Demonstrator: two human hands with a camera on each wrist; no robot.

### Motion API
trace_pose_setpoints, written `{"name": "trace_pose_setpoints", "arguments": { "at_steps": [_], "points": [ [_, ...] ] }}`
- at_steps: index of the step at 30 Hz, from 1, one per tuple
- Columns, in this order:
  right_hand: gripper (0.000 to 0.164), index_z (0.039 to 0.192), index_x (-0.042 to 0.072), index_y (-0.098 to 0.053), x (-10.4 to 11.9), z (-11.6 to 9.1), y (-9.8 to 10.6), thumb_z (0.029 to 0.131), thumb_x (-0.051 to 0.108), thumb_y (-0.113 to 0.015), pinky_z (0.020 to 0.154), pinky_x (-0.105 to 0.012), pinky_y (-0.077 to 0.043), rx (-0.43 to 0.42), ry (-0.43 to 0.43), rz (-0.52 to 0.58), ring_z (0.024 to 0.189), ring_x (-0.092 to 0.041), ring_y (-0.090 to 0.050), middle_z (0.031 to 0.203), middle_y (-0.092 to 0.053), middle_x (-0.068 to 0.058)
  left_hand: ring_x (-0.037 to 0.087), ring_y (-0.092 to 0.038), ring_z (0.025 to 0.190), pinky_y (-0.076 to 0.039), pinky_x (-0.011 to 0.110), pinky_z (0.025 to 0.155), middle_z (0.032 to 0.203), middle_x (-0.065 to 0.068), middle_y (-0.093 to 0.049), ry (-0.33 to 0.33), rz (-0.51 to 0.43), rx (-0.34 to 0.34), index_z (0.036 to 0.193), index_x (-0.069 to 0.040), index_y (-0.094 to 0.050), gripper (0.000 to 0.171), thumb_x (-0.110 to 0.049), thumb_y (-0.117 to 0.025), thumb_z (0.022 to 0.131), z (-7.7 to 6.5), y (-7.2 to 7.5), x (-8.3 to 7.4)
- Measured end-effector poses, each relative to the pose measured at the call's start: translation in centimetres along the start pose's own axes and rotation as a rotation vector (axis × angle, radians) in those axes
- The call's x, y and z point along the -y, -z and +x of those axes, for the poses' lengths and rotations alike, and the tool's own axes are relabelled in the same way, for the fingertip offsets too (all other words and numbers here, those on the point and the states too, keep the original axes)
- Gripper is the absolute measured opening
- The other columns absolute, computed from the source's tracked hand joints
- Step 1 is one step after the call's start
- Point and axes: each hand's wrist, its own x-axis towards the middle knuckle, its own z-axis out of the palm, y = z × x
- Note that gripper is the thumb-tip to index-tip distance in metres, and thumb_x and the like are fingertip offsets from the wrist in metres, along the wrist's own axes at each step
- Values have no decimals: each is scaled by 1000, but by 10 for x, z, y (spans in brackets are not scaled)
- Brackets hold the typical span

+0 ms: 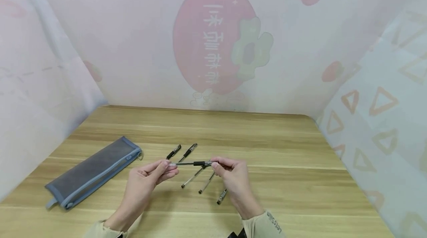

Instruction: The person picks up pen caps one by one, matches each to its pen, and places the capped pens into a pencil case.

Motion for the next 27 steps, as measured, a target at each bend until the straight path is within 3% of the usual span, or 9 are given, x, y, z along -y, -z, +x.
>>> {"name": "trace_pose_setpoints", "arguments": {
  "at_steps": [8, 13, 22, 27],
  "points": [
    [16, 102, -7, -73, 6, -2, 9, 86, -4, -72, 70, -27, -54, 21, 40, 26, 75, -20, -62, 93, -69, -15, 40, -67, 96, -53, 40, 87, 107, 34, -64, 77, -74, 28, 112, 14, -64, 28, -7, -67, 94, 0, -1, 7],
    [18, 104, -4, -73, 6, -1, 10, 86, -2, -73, 72, -29, -54, 57, 8, 32, 76, -19, -60, 91, -67, -13, 40, -67, 98, -52, 40, 88, 111, 36, -62, 66, -72, 15, 113, 14, -64, 31, -10, -69, 93, 1, 1, 6],
    [20, 107, -10, -70, 4, 1, 9, 88, -4, -70, 62, -25, -45, 77, -53, 160, 69, -17, -49, 82, -60, -9, 42, -66, 98, -53, 40, 88, 110, 36, -62, 82, -62, -3, 111, 13, -65, 27, -8, -68, 94, 4, 2, 5],
    [24, 110, -10, -68, 4, 2, 9, 89, -1, -71, 65, -26, -47, 87, -80, 178, 71, -17, -50, 86, -60, -9, 41, -67, 97, -53, 40, 87, 110, 36, -62, 82, -43, -21, 111, 11, -66, 25, -8, -66, 94, 5, 1, 5]
  ]
}}
